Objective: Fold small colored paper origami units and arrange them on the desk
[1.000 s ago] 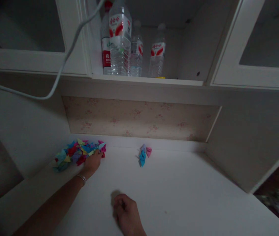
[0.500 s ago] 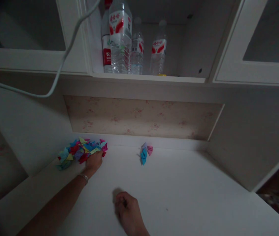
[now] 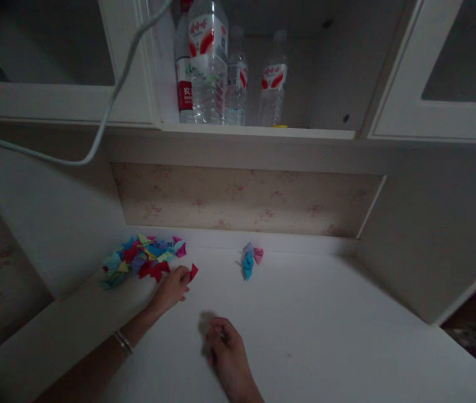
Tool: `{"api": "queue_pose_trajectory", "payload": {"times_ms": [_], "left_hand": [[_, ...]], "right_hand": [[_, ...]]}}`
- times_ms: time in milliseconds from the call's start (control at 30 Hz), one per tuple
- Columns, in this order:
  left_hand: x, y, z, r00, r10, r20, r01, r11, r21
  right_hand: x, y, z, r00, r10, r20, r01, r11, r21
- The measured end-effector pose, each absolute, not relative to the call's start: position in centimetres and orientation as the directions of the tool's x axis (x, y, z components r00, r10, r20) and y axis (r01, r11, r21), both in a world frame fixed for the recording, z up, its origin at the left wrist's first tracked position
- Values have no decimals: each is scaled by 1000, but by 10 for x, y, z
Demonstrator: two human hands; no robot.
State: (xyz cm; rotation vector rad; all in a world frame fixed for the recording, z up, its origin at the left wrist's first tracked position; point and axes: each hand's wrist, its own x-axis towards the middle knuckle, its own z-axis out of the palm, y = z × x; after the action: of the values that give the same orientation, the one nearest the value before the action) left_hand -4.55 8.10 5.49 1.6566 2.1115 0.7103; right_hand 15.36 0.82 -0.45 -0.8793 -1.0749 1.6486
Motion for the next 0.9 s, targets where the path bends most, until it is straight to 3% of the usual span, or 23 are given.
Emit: {"api": "queue_pose_trajectory", "payload": {"times_ms": [100, 167, 233, 400, 600, 733, 900], "left_hand": [[-22, 44, 46, -107, 994, -16, 652, 82, 754], [-8, 19, 40, 34, 999, -22, 379, 7, 925], [2, 0, 35, 113, 993, -16, 197, -7, 980], [16, -16, 29, 155, 988, 6, 163, -32, 986], [13, -14, 14, -60, 997, 54, 95, -48, 994], [12, -16, 8, -76, 997, 12, 12, -11, 1000], [13, -14, 10, -48, 999, -16, 97, 20, 995]], "right_hand": [[158, 9, -3, -219, 970, -108, -429, -195, -882], [161, 10, -2, -192, 973, -127, -487, -207, -848], [164, 10, 0, -198, 971, -131, -515, -217, -829], [165, 8, 7, -251, 962, -107, -494, -222, -841], [164, 9, 13, -187, 981, -46, -356, -111, -928], [166, 10, 15, -110, 993, -52, -314, -84, -946], [169, 7, 17, -107, 994, -32, -275, -60, -960]]}}
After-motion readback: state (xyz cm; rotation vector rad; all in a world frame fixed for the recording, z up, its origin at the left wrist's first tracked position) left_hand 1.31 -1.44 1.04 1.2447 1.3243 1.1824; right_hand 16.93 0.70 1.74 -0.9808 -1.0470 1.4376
